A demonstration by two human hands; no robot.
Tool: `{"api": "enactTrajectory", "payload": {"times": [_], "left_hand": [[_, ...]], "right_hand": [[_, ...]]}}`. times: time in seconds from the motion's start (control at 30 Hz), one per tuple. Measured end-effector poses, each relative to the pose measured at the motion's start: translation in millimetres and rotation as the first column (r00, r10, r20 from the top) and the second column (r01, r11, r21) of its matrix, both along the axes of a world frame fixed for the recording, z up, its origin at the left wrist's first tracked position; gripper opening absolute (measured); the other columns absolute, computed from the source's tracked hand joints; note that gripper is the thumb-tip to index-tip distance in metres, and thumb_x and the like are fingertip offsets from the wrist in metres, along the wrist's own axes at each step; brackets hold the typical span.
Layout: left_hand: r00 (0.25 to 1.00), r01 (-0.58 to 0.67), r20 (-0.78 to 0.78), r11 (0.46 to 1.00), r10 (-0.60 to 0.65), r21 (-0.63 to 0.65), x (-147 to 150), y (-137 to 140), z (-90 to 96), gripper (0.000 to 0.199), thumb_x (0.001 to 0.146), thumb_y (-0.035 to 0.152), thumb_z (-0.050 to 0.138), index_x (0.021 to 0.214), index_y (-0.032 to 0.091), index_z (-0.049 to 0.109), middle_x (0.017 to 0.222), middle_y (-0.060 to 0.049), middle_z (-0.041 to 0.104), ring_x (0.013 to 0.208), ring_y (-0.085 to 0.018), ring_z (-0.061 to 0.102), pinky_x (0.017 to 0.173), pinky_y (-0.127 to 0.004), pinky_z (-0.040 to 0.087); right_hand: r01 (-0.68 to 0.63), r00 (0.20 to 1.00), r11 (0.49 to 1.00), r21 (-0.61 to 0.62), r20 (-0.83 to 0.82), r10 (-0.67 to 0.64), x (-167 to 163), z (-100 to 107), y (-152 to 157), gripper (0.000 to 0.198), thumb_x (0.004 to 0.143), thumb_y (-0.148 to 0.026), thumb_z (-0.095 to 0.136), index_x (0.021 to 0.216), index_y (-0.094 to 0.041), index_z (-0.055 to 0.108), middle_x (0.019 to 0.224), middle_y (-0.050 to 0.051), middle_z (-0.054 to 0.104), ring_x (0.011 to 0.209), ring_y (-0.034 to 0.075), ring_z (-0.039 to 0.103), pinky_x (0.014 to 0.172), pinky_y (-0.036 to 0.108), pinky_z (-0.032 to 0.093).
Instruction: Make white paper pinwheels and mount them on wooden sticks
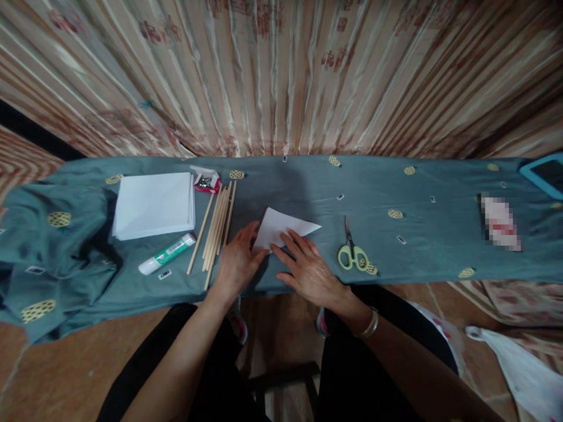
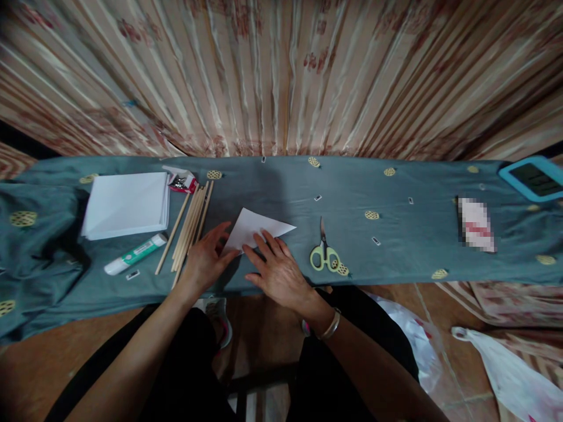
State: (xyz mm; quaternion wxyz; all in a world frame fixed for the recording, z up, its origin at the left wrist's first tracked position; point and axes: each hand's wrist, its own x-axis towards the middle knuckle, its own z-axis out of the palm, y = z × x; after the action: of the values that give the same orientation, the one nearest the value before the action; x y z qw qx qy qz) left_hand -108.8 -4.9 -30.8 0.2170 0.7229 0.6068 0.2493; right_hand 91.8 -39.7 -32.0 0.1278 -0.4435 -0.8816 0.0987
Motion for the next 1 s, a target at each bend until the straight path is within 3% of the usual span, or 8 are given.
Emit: {"api": "enactTrajectory", "payload": {"times": [0.2,0.3,0.53,0.77,1.0], "left_hand": [[0.999,0.019,0.031,1.0,-0.019,-0.015,-6,-3,-0.9,0.057,0.077,0.022,0.067,0.132,0.019,0.051,0.105,-0.007,0.069,0.07,-0.016,0.066,0.067,-0.031,0.054],[0.997,0.027,0.08,0.999,-0.023,-0.047,-13,-8,0.0,0.058,0.078,0.02,0.065,0.133,0.019,0.05,0.102,-0.006,0.069,0.064,-0.014,0.064,0.063,-0.029,0.054],[0.989,0.044,0.146,0.994,-0.029,-0.104,-23,-18,2.9,0.058,0.076,0.016,0.059,0.133,0.017,0.049,0.098,-0.005,0.071,0.072,-0.016,0.069,0.071,-0.031,0.058],[0.983,0.049,0.179,0.993,-0.029,-0.109,-30,-20,4.2,0.054,0.076,0.016,0.058,0.13,0.019,0.053,0.099,-0.005,0.072,0.073,-0.016,0.071,0.07,-0.03,0.059],[0.987,-0.006,0.153,0.977,0.04,-0.214,-28,-19,9.7,0.058,0.075,0.017,0.059,0.132,0.017,0.052,0.103,-0.006,0.071,0.074,-0.017,0.071,0.071,-0.032,0.06]], "right_hand": [[0.119,0.993,0.993,0.011,0.013,-0.119,21,-3,0,0.061,0.093,-0.045,0.056,0.146,-0.019,0.043,0.154,0.016,0.039,0.145,0.033,0.03,0.113,0.057,0.032],[0.216,0.975,0.975,0.058,0.044,-0.219,36,-6,1,0.063,0.093,-0.044,0.055,0.146,-0.011,0.042,0.152,0.021,0.042,0.143,0.035,0.035,0.113,0.057,0.032],[0.301,0.951,0.945,0.127,0.032,-0.307,47,-9,4,0.066,0.095,-0.048,0.047,0.141,0.0,0.045,0.145,0.028,0.047,0.138,0.037,0.041,0.112,0.057,0.034],[0.318,0.94,0.933,0.167,0.076,-0.334,45,-7,6,0.067,0.096,-0.05,0.044,0.136,0.003,0.05,0.142,0.028,0.05,0.135,0.038,0.045,0.11,0.055,0.036],[0.34,0.928,0.925,0.168,0.103,-0.359,42,-5,6,0.067,0.097,-0.051,0.039,0.137,0.002,0.05,0.143,0.026,0.05,0.137,0.036,0.043,0.11,0.053,0.036]]}}
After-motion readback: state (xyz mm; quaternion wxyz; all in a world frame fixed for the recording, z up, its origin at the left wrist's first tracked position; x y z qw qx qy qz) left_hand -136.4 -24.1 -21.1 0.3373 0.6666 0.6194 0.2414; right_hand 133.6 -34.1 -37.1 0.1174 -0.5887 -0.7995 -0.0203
